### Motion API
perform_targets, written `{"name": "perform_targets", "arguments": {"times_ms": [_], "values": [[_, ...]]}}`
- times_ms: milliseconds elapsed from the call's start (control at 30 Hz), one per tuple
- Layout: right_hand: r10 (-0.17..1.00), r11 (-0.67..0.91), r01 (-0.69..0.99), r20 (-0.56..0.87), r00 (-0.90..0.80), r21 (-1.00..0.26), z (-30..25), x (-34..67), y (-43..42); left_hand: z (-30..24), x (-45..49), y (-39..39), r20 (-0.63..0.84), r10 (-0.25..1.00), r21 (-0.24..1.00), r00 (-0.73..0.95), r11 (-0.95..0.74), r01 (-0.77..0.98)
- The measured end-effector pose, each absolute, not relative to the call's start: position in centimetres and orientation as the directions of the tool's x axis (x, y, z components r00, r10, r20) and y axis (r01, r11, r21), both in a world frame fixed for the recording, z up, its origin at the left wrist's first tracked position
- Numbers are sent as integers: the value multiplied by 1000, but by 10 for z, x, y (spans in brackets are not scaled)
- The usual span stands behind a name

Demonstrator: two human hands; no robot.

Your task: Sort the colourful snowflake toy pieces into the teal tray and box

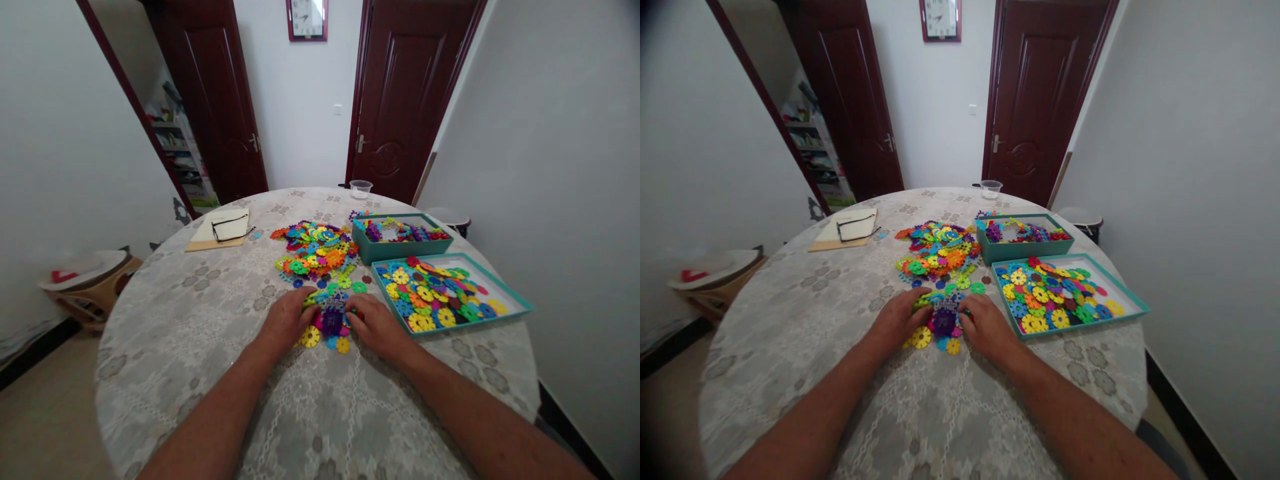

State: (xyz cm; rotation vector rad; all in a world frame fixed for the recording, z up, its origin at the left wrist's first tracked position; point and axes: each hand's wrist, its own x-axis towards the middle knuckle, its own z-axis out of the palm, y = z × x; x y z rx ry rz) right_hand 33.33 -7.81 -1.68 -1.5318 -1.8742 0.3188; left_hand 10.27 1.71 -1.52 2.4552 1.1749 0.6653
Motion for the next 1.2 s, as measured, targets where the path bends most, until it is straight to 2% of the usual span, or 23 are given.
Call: {"name": "perform_targets", "arguments": {"times_ms": [200, 367, 500, 767, 967, 1200], "values": [[901, 317, 777, 428, -69, -543, -20, 332, -79, -10, 101, 18, 294, 815, 611, 499, -562, 558], [895, 390, 819, 382, -230, -421, -20, 323, -82, -1, 101, 18, 266, 826, 740, 497, -506, 444], [875, 449, 806, 371, -311, -385, -14, 319, -84, 1, 101, 20, 240, 863, 803, 444, -434, 409], [849, 459, 803, 453, -271, -380, -21, 323, -78, -1, 104, 23, 212, 925, 824, 314, -342, 451], [876, 390, 836, 434, -209, -386, -22, 327, -76, 7, 107, 19, 3, 967, 916, 254, -105, 388], [862, 451, 828, 403, -308, -333, -15, 321, -88, 0, 106, 22, 94, 969, 911, 228, -177, 373]]}}
